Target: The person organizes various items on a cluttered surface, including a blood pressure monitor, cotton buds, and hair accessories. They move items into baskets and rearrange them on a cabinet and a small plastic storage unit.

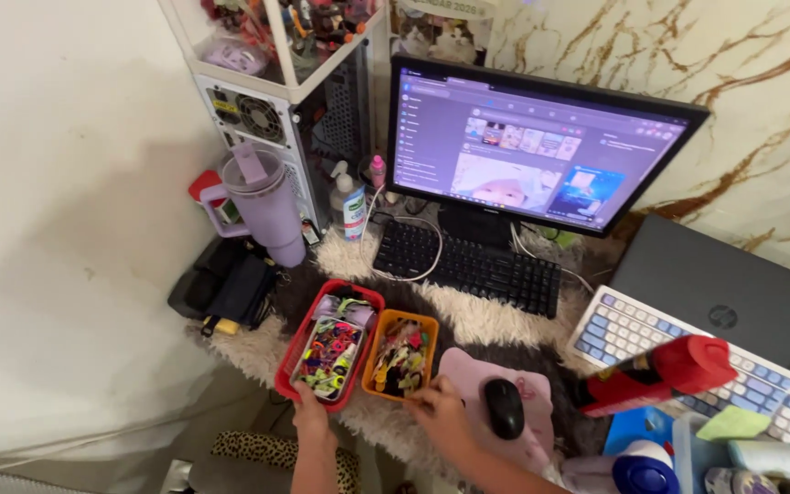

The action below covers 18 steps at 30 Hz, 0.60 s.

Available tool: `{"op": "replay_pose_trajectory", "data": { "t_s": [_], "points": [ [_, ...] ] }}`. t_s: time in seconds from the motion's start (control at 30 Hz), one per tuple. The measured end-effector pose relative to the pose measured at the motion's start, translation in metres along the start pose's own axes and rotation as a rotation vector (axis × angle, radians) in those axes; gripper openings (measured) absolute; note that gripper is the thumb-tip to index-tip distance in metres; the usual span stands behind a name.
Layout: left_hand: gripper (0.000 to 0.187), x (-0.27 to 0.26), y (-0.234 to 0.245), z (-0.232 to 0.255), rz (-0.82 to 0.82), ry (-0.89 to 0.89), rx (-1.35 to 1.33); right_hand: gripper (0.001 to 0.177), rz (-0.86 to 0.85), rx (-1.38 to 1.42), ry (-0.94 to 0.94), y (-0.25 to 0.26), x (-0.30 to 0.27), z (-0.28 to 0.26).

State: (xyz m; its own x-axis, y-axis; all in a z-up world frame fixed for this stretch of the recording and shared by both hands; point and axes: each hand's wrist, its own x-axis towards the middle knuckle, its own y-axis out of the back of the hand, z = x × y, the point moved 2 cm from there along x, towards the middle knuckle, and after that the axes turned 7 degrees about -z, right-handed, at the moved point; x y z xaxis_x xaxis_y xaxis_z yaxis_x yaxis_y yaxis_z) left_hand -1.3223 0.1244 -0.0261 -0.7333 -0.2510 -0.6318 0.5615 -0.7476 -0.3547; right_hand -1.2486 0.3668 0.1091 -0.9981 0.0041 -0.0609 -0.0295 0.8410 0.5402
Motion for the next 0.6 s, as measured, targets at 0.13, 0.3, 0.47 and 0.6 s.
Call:
{"op": "replay_pose_trajectory", "data": {
  "t_s": [0.13,0.3,0.47,0.6],
  "points": [
    [0.091,0.011,0.014,-0.004,-0.084,0.074,0.204,0.025,-0.121,-0.049,0.020,-0.014,-0.002,-0.002],
    [0.105,-0.005,0.028,0.013,-0.038,0.119,0.002,0.042,-0.196,-0.110,-0.019,-0.013,-0.003,-0.005],
    [0.107,-0.069,0.076,0.010,-0.064,-0.125,-0.152,0.101,-0.035,-0.389,0.053,-0.004,-0.022,-0.016],
    [0.107,-0.143,0.124,-0.005,0.069,-0.231,-0.313,0.103,0.013,-0.410,0.528,-0.011,-0.063,-0.039]
  ]
}}
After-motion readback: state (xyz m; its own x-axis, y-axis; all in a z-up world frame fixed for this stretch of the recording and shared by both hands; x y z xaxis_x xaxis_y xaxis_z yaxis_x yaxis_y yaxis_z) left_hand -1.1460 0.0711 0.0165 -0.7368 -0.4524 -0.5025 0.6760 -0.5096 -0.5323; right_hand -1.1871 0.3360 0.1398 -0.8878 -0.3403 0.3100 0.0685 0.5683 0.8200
